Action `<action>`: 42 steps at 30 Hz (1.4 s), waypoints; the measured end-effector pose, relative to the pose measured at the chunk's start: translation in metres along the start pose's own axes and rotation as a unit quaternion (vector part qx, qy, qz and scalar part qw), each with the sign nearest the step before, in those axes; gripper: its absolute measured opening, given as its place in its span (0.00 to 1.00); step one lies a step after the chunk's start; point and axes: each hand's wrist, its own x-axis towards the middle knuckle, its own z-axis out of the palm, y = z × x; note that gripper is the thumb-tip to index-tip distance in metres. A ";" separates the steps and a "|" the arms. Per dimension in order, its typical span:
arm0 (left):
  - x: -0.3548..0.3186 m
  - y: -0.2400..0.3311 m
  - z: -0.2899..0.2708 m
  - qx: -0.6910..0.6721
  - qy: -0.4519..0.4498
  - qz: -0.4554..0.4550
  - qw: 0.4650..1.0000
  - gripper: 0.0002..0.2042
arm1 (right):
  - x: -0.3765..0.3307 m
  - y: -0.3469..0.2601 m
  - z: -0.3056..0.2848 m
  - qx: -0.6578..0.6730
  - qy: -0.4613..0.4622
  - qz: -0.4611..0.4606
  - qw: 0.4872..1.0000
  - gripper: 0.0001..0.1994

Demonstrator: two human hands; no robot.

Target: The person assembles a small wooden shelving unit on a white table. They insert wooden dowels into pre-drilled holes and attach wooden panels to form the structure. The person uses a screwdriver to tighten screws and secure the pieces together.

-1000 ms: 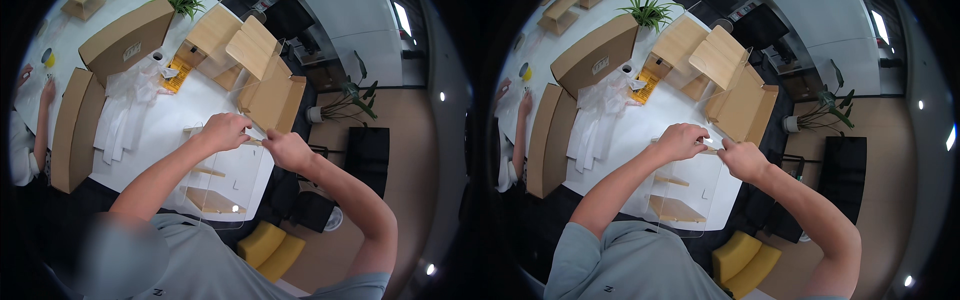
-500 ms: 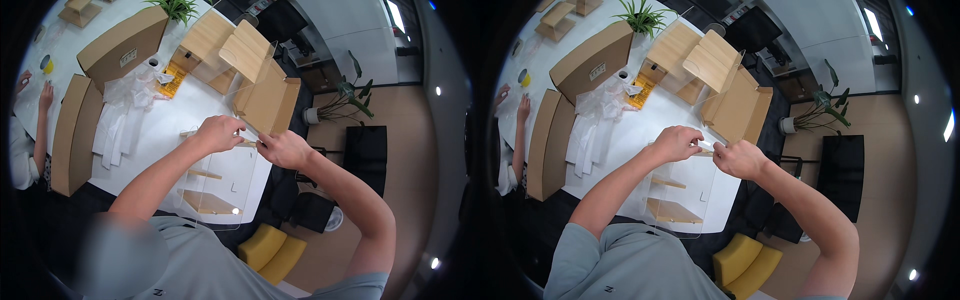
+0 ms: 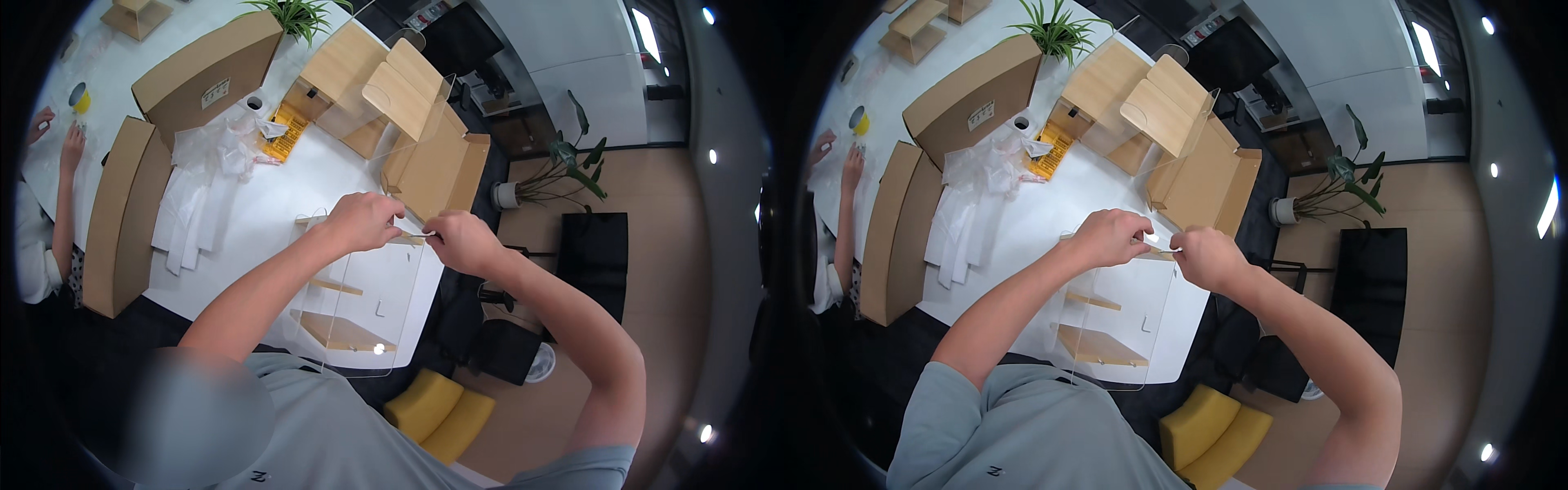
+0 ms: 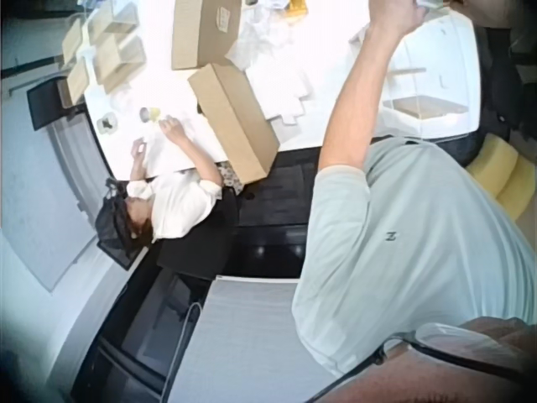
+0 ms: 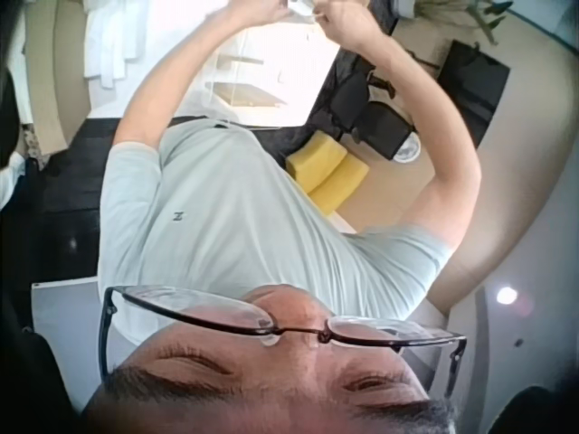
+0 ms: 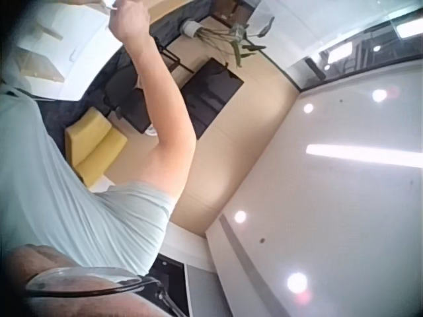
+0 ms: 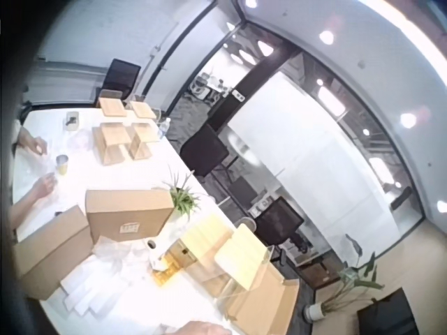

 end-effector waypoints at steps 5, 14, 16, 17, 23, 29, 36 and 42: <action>0.001 0.000 0.000 0.000 0.002 0.000 1.000 0.13 | -0.002 0.011 -0.009 -0.317 0.052 -0.286 0.903 0.06; 0.000 -0.001 0.002 0.001 0.014 0.012 1.000 0.12 | -0.006 -0.003 -0.008 -0.184 -0.020 -0.157 0.970 0.04; 0.000 0.000 0.003 0.001 0.008 0.009 1.000 0.12 | -0.004 0.009 0.015 -0.057 0.014 -0.091 0.994 0.05; 0.000 -0.001 0.003 0.001 0.010 0.010 1.000 0.12 | -0.001 0.008 0.017 0.006 0.032 -0.060 0.998 0.05; -0.002 0.002 0.000 -0.009 0.002 0.000 1.000 0.12 | 0.016 0.017 0.001 0.467 -0.144 0.355 0.797 0.10; -0.001 0.003 -0.005 0.010 -0.003 0.003 1.000 0.12 | 0.002 -0.011 -0.011 0.011 0.023 0.036 0.999 0.09; -0.001 0.003 -0.003 -0.006 -0.004 -0.003 1.000 0.12 | 0.006 -0.006 0.008 0.161 0.204 -0.053 0.964 0.05; -0.001 0.008 -0.003 0.008 -0.021 -0.019 1.000 0.12 | 0.025 -0.020 0.046 0.708 0.245 0.027 0.662 0.08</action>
